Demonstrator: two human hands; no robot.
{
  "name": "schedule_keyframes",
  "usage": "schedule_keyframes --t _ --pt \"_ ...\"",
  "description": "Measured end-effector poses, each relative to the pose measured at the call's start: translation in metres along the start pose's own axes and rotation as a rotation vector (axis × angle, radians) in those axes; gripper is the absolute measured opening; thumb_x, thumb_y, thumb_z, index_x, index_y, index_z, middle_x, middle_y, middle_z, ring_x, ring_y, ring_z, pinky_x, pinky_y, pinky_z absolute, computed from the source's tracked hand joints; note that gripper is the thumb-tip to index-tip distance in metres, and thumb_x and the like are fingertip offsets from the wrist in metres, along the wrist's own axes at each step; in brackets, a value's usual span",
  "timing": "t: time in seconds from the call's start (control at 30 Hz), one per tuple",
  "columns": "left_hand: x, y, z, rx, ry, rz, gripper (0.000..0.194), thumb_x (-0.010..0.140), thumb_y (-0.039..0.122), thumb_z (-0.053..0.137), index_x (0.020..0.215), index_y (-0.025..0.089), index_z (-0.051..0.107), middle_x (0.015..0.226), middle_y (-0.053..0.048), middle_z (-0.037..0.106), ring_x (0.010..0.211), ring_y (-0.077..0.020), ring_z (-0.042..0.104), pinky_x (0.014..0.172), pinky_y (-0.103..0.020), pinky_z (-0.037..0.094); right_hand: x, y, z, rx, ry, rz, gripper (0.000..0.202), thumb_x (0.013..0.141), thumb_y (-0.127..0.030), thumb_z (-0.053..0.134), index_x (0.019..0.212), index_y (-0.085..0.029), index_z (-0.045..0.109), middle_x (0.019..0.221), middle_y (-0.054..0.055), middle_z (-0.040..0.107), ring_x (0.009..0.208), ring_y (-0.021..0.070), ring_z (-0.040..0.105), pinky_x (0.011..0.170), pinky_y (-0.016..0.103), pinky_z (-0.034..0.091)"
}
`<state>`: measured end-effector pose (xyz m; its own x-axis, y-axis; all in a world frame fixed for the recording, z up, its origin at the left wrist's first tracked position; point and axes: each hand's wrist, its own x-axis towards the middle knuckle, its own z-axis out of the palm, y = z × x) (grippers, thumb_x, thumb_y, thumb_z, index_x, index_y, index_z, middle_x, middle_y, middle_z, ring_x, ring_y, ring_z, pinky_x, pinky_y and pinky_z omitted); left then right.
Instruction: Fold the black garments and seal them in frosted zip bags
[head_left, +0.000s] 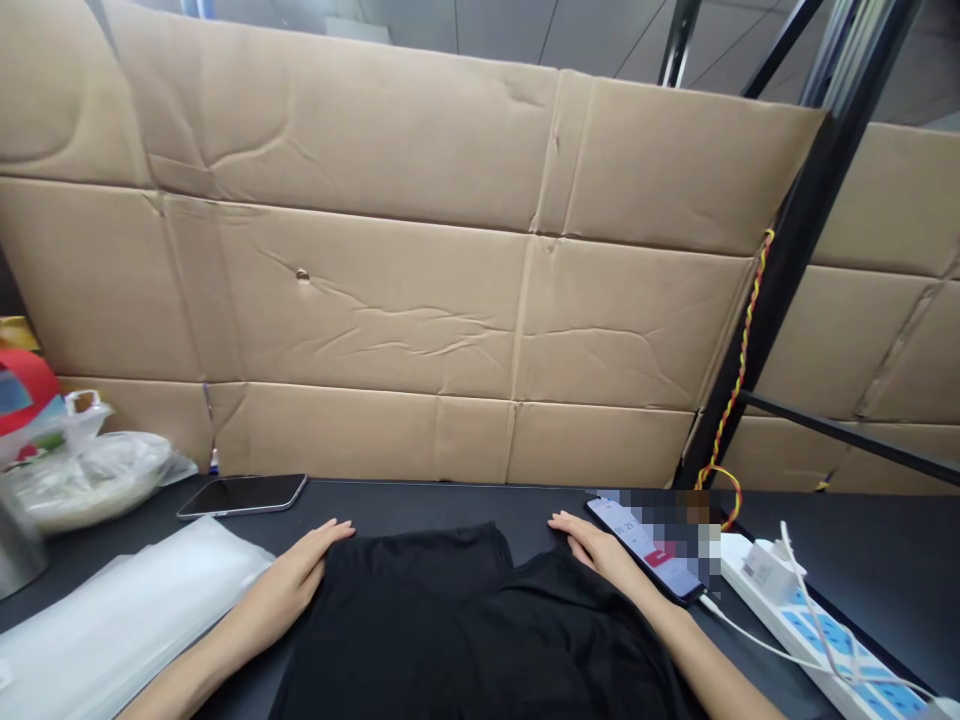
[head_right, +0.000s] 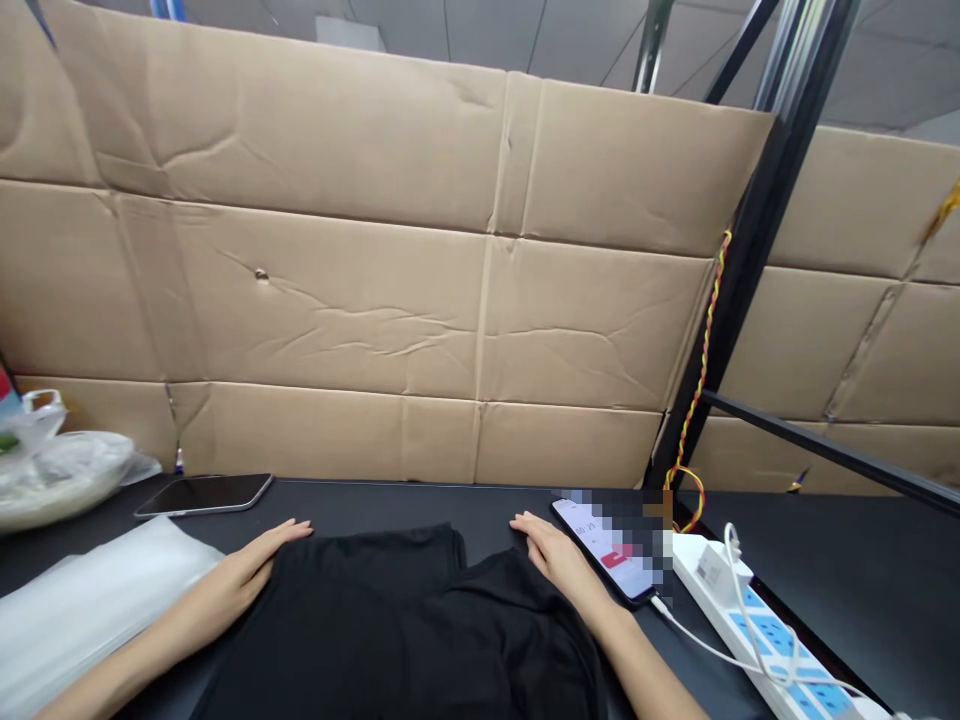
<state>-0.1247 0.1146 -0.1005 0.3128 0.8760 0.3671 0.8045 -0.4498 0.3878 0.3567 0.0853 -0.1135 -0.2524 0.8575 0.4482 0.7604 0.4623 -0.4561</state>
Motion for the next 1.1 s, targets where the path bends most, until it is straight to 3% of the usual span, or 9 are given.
schedule_keyframes --t 0.67,1.1 --pt "-0.001 0.005 -0.002 -0.03 -0.029 -0.023 0.048 0.09 0.032 0.031 0.127 0.02 0.059 0.137 -0.001 0.056 0.133 -0.0205 0.043 0.111 -0.037 0.032 -0.001 0.001 0.001 -0.004 0.001 0.006 0.038 0.09 -0.02 0.038 0.12 -0.02 0.063 0.129 0.008 0.062 0.125 0.0214 0.052 0.109 0.043 0.038" --pt "0.0 0.011 -0.006 -0.118 0.043 -0.067 0.044 0.09 0.038 0.035 0.121 0.023 0.063 0.131 -0.002 0.062 0.127 -0.0231 0.051 0.109 -0.038 0.037 0.0 -0.01 -0.006 0.047 0.004 0.06 0.035 0.091 -0.026 0.041 0.116 -0.021 0.065 0.128 0.008 0.063 0.124 0.0234 0.053 0.109 0.044 0.038"
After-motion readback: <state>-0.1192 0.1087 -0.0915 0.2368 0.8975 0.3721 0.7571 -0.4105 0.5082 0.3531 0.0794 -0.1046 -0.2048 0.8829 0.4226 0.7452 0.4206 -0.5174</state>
